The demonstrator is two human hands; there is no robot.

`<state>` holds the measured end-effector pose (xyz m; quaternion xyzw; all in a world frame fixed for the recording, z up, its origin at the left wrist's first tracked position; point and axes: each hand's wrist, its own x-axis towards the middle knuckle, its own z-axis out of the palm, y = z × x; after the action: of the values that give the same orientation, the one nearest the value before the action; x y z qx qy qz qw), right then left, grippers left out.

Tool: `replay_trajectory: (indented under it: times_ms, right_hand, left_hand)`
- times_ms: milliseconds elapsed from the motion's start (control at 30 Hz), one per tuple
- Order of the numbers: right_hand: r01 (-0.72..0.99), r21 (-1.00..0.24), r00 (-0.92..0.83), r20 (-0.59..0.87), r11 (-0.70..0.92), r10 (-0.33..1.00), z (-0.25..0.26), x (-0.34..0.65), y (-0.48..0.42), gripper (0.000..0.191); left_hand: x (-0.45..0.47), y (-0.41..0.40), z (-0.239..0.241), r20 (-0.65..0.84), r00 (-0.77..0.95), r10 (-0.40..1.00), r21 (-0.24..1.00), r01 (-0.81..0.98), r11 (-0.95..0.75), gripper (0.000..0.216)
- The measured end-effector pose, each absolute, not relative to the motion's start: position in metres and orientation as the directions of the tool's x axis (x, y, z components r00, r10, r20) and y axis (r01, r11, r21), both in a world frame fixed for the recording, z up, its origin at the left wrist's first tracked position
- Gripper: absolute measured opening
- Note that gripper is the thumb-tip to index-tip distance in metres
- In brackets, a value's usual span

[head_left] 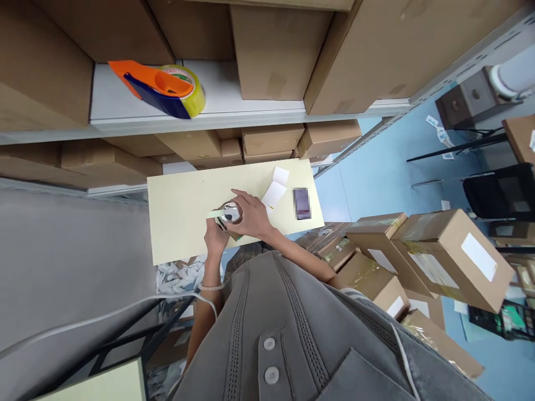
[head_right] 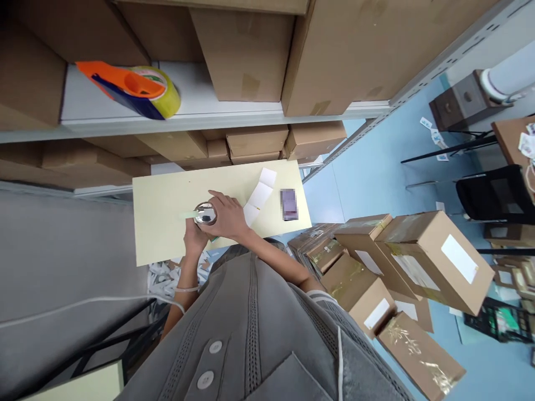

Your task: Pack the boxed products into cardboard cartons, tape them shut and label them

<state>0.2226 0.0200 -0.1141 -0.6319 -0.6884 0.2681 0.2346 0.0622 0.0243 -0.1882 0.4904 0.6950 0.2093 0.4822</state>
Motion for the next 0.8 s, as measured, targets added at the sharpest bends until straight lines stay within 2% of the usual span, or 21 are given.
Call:
replay_trajectory:
  times_ms: [67, 133, 267, 433, 533, 667, 800]
  right_hand:
    - [0.672, -0.740, -0.018, -0.023, -0.005, 1.000, -0.106, 0.224, 0.016, 0.052]
    - [0.573, -0.817, 0.090, -0.022, -0.070, 0.996, -0.100, 0.225, 0.008, 0.058]
    - [0.335, -0.937, 0.342, 0.024, -0.098, 0.940, -0.090, 0.232, -0.012, 0.056]
    - [0.055, -0.988, 0.708, -0.063, -0.144, 0.704, -0.087, 0.258, -0.048, 0.040]
    - [-0.115, -0.990, 0.813, -0.139, -0.078, 0.565, -0.096, 0.276, -0.070, 0.034]
    - [-0.330, -0.944, 0.839, -0.301, -0.017, 0.454, -0.108, 0.285, -0.089, 0.038]
    - [-0.390, -0.921, 0.845, -0.360, -0.005, 0.394, -0.112, 0.277, -0.093, 0.041]
  left_hand:
    - [0.059, 0.032, -0.189, -0.445, -0.044, 0.894, 0.757, 0.515, 0.403, 0.066]
    - [0.058, 0.040, -0.192, -0.413, -0.010, 0.911, 0.704, 0.630, 0.327, 0.064]
    - [0.053, 0.054, -0.199, -0.278, 0.130, 0.952, 0.565, 0.824, 0.053, 0.059]
    - [0.043, 0.067, -0.209, -0.187, 0.239, 0.953, 0.391, 0.908, -0.151, 0.058]
    - [0.041, 0.077, -0.214, -0.164, 0.260, 0.952, 0.321, 0.926, -0.197, 0.061]
    - [0.045, 0.096, -0.225, -0.120, 0.250, 0.961, 0.352, 0.916, -0.194, 0.062]
    - [0.049, 0.113, -0.237, -0.128, 0.197, 0.972, 0.453, 0.884, -0.119, 0.060]
